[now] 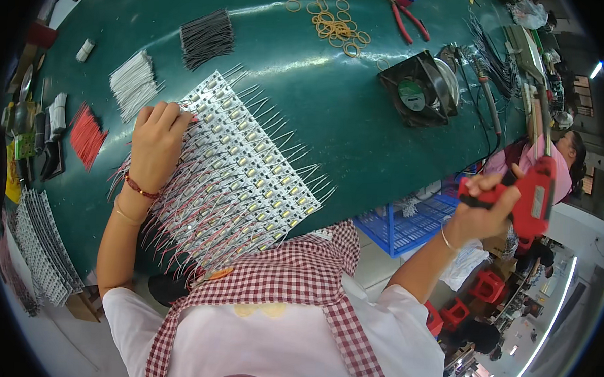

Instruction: The person solders components onto a sheet of circuit boards using a soldering gun, dips the tool tip into a container of solder, and positions wires onto the boards by hand before soldering them.

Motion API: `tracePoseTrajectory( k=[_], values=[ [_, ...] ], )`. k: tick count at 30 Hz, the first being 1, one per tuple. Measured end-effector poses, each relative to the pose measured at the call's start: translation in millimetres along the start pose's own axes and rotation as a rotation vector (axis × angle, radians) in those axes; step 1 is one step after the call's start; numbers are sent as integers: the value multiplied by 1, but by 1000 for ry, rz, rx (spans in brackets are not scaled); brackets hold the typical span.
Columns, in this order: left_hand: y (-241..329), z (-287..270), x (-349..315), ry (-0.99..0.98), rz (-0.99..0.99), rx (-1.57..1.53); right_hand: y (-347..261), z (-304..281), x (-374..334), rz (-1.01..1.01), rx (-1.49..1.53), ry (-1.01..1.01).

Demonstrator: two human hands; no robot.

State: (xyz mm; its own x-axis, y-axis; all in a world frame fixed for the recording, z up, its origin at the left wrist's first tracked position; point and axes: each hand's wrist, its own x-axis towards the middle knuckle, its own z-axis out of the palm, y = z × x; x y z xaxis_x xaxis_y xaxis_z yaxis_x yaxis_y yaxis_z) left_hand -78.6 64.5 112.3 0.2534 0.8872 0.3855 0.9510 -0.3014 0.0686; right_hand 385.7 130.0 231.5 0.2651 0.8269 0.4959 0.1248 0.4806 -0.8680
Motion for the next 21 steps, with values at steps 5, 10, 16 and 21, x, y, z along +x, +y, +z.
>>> tracePoseTrajectory(
  k=[5,10,16,21],
  values=[
    [-5,-10,-6,-17,-12,69,64,-19,15,615,-321,11],
    [-15,-29,-21,33,-120,-27,46,-18,10,353,144,165],
    [-7,3,-28,49,-149,-293,-2,70,-43,124,84,-246],
    [-3,17,-32,81,-132,-308,7,113,-111,564,156,-631]
  ],
)
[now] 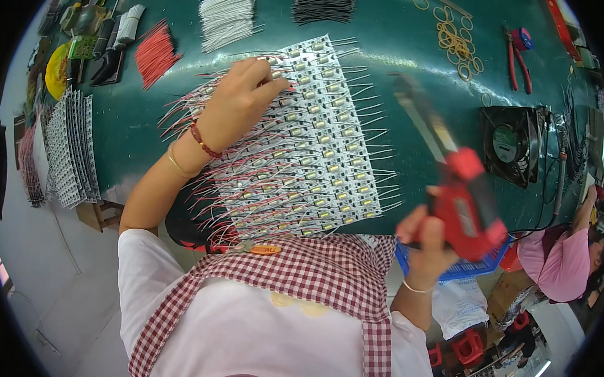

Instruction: The person solders components onto a sheet of circuit boards using a soldering gun, dips the tool tip into a container of solder, and positions wires onto the boards by hand before soldering them.

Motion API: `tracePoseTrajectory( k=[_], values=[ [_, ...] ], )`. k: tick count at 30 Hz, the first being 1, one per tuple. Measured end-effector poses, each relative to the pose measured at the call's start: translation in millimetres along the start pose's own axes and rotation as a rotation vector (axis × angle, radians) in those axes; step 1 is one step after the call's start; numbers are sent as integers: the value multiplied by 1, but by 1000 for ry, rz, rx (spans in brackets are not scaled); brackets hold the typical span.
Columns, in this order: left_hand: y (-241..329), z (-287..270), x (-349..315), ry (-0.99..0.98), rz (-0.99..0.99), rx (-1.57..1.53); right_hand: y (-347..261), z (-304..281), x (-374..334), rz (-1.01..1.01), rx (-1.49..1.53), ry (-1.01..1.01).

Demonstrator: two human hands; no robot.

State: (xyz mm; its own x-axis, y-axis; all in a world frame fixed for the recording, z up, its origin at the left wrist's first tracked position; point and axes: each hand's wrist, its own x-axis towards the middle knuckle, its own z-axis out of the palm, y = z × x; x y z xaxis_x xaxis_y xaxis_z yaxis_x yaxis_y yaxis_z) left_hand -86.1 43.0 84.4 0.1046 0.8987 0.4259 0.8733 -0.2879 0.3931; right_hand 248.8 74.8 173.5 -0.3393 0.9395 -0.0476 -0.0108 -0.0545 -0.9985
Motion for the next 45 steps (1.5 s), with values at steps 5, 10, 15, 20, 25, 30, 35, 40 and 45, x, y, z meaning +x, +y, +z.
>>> tracePoseTrajectory(
  k=[5,10,15,20,25,30,35,40,45],
  values=[
    [2,-3,3,-43,17,25,15,33,5,234,-114,-107],
    [2,-5,5,-41,48,35,23,40,12,250,-217,-178],
    [8,-4,7,-27,70,68,20,42,11,308,-110,-138],
    [11,-6,8,-48,65,84,22,40,9,307,-152,-148],
    [12,-7,9,-63,65,104,30,35,9,200,-377,-263],
    [12,-6,9,-77,62,114,21,43,4,226,-299,-153],
    [11,-7,9,-99,60,118,24,41,6,222,-305,-199],
    [11,-5,9,-105,69,118,33,33,2,187,-389,-217],
    [11,-6,9,-132,68,124,18,44,2,242,-285,-142]
  ],
)
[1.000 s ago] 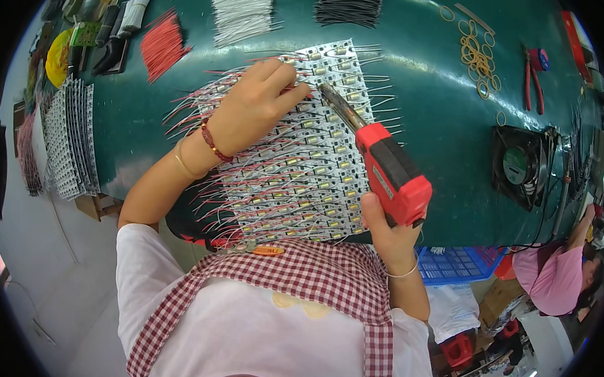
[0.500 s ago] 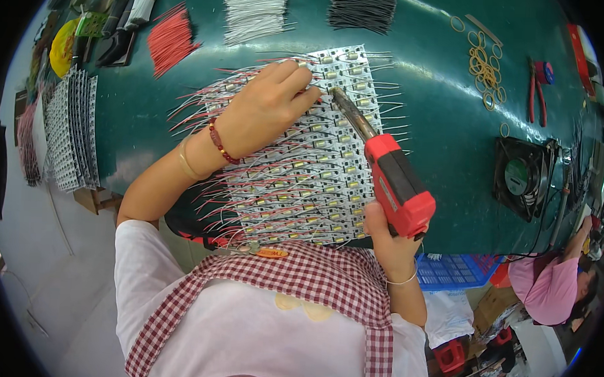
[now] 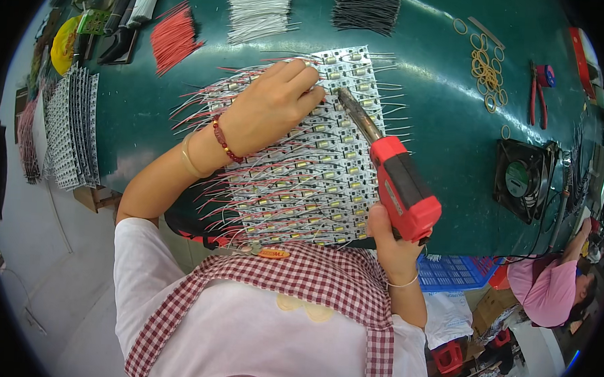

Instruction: The person solders components onto a sheet of circuit boards using a soldering gun, dips the tool tip into a container of solder, and positions wires onto the boards by hand before soldering them.

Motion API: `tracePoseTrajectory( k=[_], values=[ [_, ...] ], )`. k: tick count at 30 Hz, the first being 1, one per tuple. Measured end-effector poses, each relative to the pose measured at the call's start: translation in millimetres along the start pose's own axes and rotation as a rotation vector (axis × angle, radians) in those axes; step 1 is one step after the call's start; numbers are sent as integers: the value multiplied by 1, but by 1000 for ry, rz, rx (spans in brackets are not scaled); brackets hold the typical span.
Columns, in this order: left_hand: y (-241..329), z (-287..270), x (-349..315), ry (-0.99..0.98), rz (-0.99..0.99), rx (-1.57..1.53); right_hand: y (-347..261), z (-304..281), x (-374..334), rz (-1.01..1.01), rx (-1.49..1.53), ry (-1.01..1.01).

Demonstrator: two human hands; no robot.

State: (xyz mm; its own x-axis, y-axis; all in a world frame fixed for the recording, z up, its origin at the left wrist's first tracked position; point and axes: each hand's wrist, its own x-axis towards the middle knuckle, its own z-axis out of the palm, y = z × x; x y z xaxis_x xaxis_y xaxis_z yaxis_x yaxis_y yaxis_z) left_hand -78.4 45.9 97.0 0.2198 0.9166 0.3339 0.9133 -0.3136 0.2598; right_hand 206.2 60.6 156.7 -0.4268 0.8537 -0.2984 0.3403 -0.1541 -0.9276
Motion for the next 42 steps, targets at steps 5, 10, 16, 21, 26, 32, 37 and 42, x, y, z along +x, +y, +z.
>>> tracePoseTrajectory(
  k=[5,10,16,21,26,32,37,42],
  values=[
    [0,1,-1,2,4,23,-5,-3,0,-11,17,-32],
    [1,-4,1,-1,32,141,-4,-5,-6,-3,42,-10],
    [6,-12,-2,217,-95,-43,-2,-10,-14,-23,158,21],
    [12,-7,-10,207,-172,-166,3,-13,-17,-31,187,-11],
    [15,2,-13,166,-185,-217,3,-12,-19,15,161,-8],
    [24,4,-7,170,-101,-192,8,-8,-19,66,108,-22],
    [24,6,-8,115,-103,-163,11,-9,-18,61,98,-31],
    [18,7,-6,96,-84,-175,12,-10,-16,35,83,-54]
  ],
)
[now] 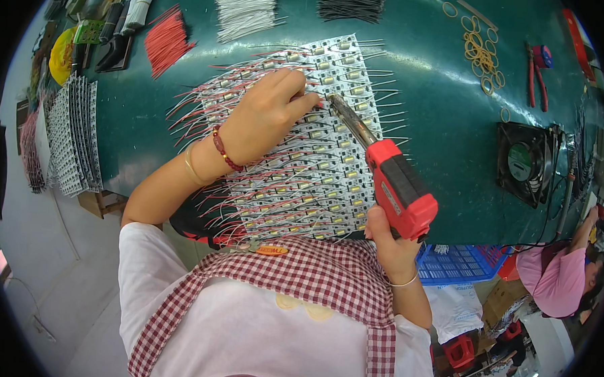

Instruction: The person solders components onto a sheet of circuit boards using a soldering gun, dips the tool tip into a container of solder, and positions wires onto the boards by hand before soldering them.

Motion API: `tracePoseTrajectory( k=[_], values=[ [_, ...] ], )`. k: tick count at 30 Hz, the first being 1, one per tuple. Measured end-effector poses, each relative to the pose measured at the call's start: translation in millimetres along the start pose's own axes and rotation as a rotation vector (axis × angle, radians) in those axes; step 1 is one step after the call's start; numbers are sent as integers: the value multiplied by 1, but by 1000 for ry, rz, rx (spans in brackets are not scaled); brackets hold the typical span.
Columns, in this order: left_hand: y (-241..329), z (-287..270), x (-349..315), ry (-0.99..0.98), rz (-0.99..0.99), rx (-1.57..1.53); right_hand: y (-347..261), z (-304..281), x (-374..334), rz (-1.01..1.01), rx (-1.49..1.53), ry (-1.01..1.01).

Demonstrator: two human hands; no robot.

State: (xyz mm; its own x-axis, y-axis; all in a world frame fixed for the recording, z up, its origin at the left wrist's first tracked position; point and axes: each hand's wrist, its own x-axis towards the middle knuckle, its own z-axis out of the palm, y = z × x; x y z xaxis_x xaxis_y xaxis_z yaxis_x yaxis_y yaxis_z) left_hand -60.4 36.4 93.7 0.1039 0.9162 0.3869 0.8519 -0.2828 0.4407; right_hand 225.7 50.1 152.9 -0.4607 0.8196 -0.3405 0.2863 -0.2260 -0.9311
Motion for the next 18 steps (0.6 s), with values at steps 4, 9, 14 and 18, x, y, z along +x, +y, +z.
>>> tracePoseTrajectory(
  k=[4,9,14,18],
  values=[
    [-2,-1,-1,-7,17,-7,2,2,-1,5,-29,14],
    [-3,-1,-2,-8,20,-6,6,1,-2,-22,-179,-16],
    [-3,0,-2,-5,25,0,3,0,-3,-58,-170,-26],
    [-3,0,-1,-6,28,6,0,2,-7,-60,-39,28]
  ],
)
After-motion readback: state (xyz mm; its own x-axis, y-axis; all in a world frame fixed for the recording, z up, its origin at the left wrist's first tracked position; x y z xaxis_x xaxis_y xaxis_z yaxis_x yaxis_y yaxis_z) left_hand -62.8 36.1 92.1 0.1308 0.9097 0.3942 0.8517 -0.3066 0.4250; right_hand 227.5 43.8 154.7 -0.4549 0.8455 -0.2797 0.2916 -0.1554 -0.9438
